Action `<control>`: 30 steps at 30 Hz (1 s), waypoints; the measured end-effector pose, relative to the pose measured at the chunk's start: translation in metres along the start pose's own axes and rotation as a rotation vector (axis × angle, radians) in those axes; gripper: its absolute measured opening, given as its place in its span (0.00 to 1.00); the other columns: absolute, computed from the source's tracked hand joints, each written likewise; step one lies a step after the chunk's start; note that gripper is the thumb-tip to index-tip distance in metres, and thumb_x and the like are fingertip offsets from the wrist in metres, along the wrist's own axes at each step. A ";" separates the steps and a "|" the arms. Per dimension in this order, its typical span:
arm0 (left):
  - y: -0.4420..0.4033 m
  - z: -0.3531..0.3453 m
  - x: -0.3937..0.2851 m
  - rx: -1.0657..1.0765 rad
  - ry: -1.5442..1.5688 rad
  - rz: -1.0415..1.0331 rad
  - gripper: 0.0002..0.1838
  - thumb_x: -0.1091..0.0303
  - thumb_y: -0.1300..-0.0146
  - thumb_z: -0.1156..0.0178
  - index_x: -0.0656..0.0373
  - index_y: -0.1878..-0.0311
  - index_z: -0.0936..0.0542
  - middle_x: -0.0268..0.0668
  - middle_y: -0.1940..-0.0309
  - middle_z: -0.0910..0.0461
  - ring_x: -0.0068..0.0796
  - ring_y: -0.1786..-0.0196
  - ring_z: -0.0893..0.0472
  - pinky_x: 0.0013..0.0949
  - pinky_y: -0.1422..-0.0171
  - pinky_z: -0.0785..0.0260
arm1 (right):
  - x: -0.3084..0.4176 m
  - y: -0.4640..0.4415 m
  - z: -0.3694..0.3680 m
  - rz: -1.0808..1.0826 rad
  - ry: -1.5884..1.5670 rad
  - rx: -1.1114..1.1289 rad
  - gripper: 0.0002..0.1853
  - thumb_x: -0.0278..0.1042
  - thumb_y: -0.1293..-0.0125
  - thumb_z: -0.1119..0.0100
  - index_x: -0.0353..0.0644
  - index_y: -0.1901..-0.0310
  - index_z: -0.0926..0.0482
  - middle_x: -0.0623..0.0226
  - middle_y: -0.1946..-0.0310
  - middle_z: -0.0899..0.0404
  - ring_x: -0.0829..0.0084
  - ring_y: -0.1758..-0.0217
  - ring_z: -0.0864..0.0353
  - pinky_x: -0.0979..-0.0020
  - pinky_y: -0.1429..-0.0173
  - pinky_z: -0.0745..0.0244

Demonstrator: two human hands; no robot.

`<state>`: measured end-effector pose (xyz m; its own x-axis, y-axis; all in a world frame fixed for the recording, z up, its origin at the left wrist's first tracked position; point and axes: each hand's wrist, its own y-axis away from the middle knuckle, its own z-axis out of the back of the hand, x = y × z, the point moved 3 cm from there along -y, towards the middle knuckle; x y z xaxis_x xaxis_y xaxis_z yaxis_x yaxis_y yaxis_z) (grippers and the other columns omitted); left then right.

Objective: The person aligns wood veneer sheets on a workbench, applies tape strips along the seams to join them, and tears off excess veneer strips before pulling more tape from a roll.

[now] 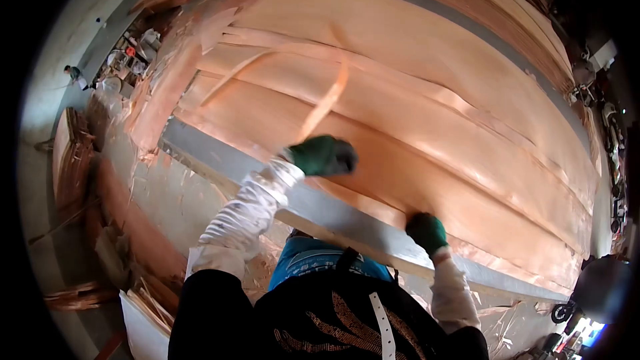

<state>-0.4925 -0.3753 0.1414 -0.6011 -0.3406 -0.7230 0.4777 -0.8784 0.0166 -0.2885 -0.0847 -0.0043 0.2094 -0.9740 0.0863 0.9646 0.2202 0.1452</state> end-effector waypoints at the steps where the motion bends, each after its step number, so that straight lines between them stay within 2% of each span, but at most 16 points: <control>1: 0.016 0.027 0.040 -0.240 0.048 -0.048 0.13 0.72 0.42 0.35 0.57 0.53 0.18 0.39 0.60 0.16 0.31 0.60 0.17 0.33 0.53 0.24 | 0.002 0.003 -0.008 0.096 0.265 -0.066 0.08 0.35 0.46 0.46 0.44 0.77 0.21 0.58 0.81 0.22 0.58 0.78 0.21 0.59 0.74 0.24; 2: 0.035 0.050 0.098 -0.400 0.068 0.038 0.12 0.73 0.40 0.37 0.58 0.52 0.18 0.37 0.60 0.16 0.28 0.60 0.17 0.31 0.54 0.25 | 0.001 0.003 -0.006 0.091 0.108 -0.096 0.08 0.36 0.47 0.46 0.44 0.78 0.22 0.59 0.82 0.23 0.59 0.79 0.22 0.59 0.77 0.26; 3: 0.059 0.083 0.133 -0.551 -0.170 0.158 0.12 0.72 0.37 0.40 0.59 0.50 0.19 0.36 0.61 0.17 0.25 0.60 0.18 0.29 0.53 0.24 | 0.007 -0.001 0.003 0.041 0.092 -0.030 0.09 0.37 0.46 0.46 0.44 0.79 0.22 0.58 0.81 0.23 0.59 0.79 0.21 0.59 0.77 0.25; 5: 0.096 0.125 0.195 -0.634 0.359 0.726 0.15 0.65 0.36 0.38 0.62 0.49 0.21 0.36 0.65 0.18 0.28 0.66 0.17 0.31 0.63 0.21 | 0.016 -0.008 0.012 -0.072 0.108 0.071 0.11 0.37 0.43 0.47 0.45 0.79 0.22 0.57 0.80 0.21 0.58 0.77 0.20 0.57 0.75 0.24; 10: 0.100 0.211 0.343 -0.409 0.278 0.808 0.28 0.61 0.41 0.34 0.62 0.40 0.28 0.42 0.60 0.18 0.37 0.71 0.16 0.39 0.76 0.23 | 0.007 -0.008 -0.005 -0.377 0.005 0.170 0.13 0.41 0.40 0.47 0.45 0.75 0.18 0.54 0.77 0.19 0.53 0.71 0.17 0.53 0.67 0.22; 11: 0.088 0.236 0.342 -0.394 0.069 0.860 0.29 0.59 0.42 0.34 0.62 0.40 0.28 0.47 0.54 0.18 0.43 0.67 0.15 0.42 0.69 0.21 | 0.019 -0.013 0.011 -0.434 0.026 0.195 0.13 0.42 0.40 0.46 0.43 0.75 0.20 0.53 0.76 0.19 0.53 0.73 0.18 0.55 0.69 0.22; 12: 0.068 0.263 0.354 -0.392 -0.559 0.754 0.32 0.57 0.43 0.36 0.61 0.37 0.30 0.52 0.45 0.22 0.49 0.54 0.17 0.45 0.51 0.23 | 0.022 -0.009 0.012 -0.476 0.021 0.181 0.13 0.42 0.40 0.46 0.43 0.74 0.20 0.53 0.76 0.19 0.53 0.72 0.18 0.54 0.68 0.22; 13: 0.053 0.274 0.350 -0.552 -0.773 0.700 0.36 0.57 0.44 0.36 0.58 0.33 0.34 0.52 0.38 0.28 0.51 0.41 0.24 0.44 0.36 0.32 | 0.022 -0.009 0.010 -0.513 0.017 0.162 0.14 0.42 0.39 0.46 0.43 0.74 0.20 0.53 0.75 0.19 0.53 0.72 0.18 0.54 0.68 0.22; 16: -0.009 0.284 0.299 -0.499 -0.783 0.552 0.41 0.57 0.45 0.35 0.57 0.29 0.39 0.49 0.35 0.31 0.49 0.37 0.27 0.45 0.34 0.35 | 0.020 -0.010 0.002 -0.568 0.037 0.200 0.11 0.41 0.40 0.45 0.43 0.72 0.19 0.54 0.74 0.18 0.52 0.70 0.17 0.53 0.66 0.21; 18: -0.060 0.266 0.266 -0.258 -0.806 0.383 0.43 0.57 0.45 0.34 0.54 0.28 0.41 0.47 0.32 0.34 0.47 0.34 0.29 0.46 0.33 0.36 | 0.019 -0.011 0.002 -0.584 0.026 0.219 0.10 0.39 0.42 0.45 0.44 0.72 0.19 0.54 0.73 0.18 0.52 0.70 0.17 0.53 0.65 0.21; 22: -0.124 0.194 0.194 -0.211 -0.893 -0.273 0.42 0.58 0.46 0.33 0.43 0.28 0.40 0.37 0.29 0.38 0.39 0.26 0.41 0.51 0.24 0.53 | 0.014 -0.008 -0.003 -0.594 0.006 0.241 0.08 0.36 0.44 0.46 0.44 0.71 0.19 0.54 0.71 0.17 0.52 0.69 0.17 0.53 0.64 0.21; 24: -0.150 0.163 0.194 -0.057 -0.917 -0.360 0.37 0.58 0.45 0.35 0.41 0.30 0.36 0.34 0.27 0.41 0.37 0.23 0.47 0.52 0.22 0.56 | 0.015 -0.010 0.000 -0.611 -0.005 0.296 0.09 0.35 0.41 0.48 0.44 0.69 0.18 0.53 0.69 0.17 0.52 0.67 0.16 0.53 0.63 0.20; 25: -0.155 0.158 0.193 -0.155 -0.878 -0.516 0.24 0.61 0.44 0.37 0.41 0.42 0.24 0.35 0.37 0.27 0.37 0.32 0.32 0.52 0.23 0.54 | 0.020 -0.013 0.007 -0.609 0.034 0.329 0.09 0.35 0.40 0.48 0.44 0.69 0.19 0.53 0.70 0.17 0.54 0.67 0.16 0.54 0.64 0.20; 28: -0.144 0.167 0.204 0.199 -0.797 -0.265 0.10 0.64 0.45 0.39 0.44 0.58 0.17 0.33 0.58 0.16 0.37 0.49 0.20 0.53 0.26 0.50 | 0.013 -0.003 -0.010 -0.545 0.081 0.290 0.09 0.35 0.39 0.48 0.44 0.70 0.20 0.54 0.71 0.18 0.55 0.69 0.16 0.55 0.66 0.20; 29: -0.118 0.176 0.218 -0.050 -0.658 -0.496 0.07 0.67 0.46 0.40 0.45 0.65 0.16 0.30 0.73 0.17 0.38 0.63 0.19 0.52 0.28 0.47 | 0.011 0.000 -0.013 -0.490 0.116 0.233 0.09 0.36 0.39 0.48 0.45 0.71 0.20 0.55 0.72 0.18 0.56 0.71 0.17 0.54 0.69 0.22; 30: -0.084 0.196 0.210 -0.026 -0.633 -0.393 0.09 0.69 0.45 0.42 0.46 0.63 0.16 0.32 0.71 0.17 0.37 0.61 0.19 0.51 0.30 0.45 | 0.007 0.005 -0.018 -0.417 0.188 0.165 0.10 0.36 0.37 0.49 0.45 0.73 0.21 0.55 0.75 0.19 0.55 0.74 0.19 0.53 0.71 0.24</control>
<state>-0.7841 -0.4386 0.1235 -0.9811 -0.1377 -0.1359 0.1615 -0.9697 -0.1835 -0.2793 -0.0919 -0.0208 -0.1499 -0.9703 -0.1900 0.9371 -0.2007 0.2854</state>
